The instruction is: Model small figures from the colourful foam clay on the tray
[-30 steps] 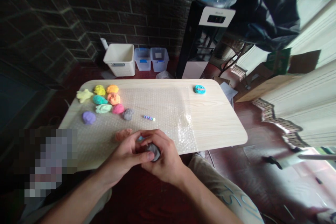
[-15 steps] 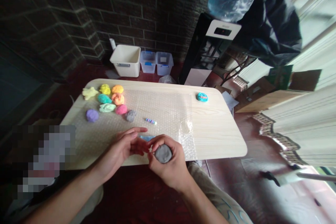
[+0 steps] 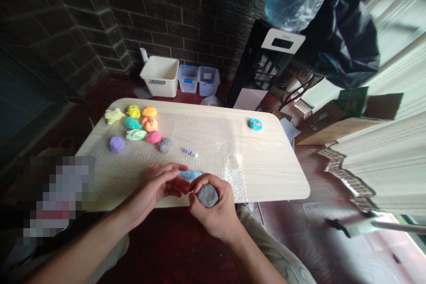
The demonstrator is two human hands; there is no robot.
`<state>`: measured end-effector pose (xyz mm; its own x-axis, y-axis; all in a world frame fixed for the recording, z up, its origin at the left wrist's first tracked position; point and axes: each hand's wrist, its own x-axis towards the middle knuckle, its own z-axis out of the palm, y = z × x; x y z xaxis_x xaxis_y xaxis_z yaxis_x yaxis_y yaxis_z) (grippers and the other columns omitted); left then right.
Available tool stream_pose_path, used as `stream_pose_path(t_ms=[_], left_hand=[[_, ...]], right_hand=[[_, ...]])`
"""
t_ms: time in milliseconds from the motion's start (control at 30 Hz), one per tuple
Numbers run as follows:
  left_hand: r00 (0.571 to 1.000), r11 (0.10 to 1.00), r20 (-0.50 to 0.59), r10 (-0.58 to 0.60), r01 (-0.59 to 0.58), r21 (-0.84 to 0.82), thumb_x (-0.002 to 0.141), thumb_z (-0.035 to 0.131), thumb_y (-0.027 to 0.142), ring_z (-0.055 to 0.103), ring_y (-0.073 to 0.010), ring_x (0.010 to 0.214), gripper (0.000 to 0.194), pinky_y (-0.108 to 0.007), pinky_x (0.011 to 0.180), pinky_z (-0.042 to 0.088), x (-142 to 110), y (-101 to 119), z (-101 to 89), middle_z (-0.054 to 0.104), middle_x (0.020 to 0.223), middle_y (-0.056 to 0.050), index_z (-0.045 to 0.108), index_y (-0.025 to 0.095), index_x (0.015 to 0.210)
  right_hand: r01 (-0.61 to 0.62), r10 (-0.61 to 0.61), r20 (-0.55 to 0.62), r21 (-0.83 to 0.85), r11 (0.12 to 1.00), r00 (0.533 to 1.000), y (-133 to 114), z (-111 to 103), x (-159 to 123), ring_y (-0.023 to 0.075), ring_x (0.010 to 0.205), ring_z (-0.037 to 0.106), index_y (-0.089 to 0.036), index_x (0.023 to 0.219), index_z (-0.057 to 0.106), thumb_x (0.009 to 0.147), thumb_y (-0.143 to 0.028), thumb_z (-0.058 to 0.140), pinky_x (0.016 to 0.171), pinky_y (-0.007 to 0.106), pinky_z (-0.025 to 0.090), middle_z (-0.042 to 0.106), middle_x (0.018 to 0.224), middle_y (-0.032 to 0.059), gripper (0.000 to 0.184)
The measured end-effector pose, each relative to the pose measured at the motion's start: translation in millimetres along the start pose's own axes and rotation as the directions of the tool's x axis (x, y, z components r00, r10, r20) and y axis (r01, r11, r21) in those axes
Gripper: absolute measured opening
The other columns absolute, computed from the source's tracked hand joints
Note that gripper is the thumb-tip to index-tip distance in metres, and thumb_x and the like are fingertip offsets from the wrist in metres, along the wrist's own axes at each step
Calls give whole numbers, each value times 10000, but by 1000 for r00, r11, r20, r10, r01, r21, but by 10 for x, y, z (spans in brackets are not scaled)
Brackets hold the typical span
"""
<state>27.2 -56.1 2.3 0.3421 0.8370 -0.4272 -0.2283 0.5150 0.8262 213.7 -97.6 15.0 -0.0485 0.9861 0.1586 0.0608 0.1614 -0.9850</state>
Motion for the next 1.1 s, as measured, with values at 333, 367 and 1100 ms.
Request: stream_pose_path(t_ms=[333, 367, 1100], left_hand=[[1000, 1000, 9, -19, 19, 14, 899, 727, 444, 786, -238, 801, 413, -342, 773, 558, 64, 20, 37, 833, 881, -101, 707, 134, 1171], [1000, 1000, 14, -22, 22, 16, 902, 725, 444, 784, -238, 805, 414, -347, 784, 558, 57, 21, 33, 834, 887, -101, 704, 135, 1177], [988, 1000, 154, -30, 29, 5, 905, 785, 489, 742, -227, 920, 367, -349, 850, 549, -25, -58, 69, 801, 999, -78, 741, 166, 1074]], right_hand=[[-6, 6, 7, 18, 1000, 1000, 4, -17, 46, 159, 731, 676, -213, 806, 667, 807, -137, 755, 674, 249, 545, 749, 832, 29, 116], [-7, 7, 10, 18, 1000, 1000, 6, -16, 44, 160, 735, 678, -214, 808, 665, 809, -136, 754, 680, 251, 547, 750, 836, 30, 119], [151, -155, -3, -207, 967, 988, 76, -2, 21, 189, 790, 704, -242, 886, 613, 853, -194, 787, 729, 310, 561, 736, 906, 34, 184]])
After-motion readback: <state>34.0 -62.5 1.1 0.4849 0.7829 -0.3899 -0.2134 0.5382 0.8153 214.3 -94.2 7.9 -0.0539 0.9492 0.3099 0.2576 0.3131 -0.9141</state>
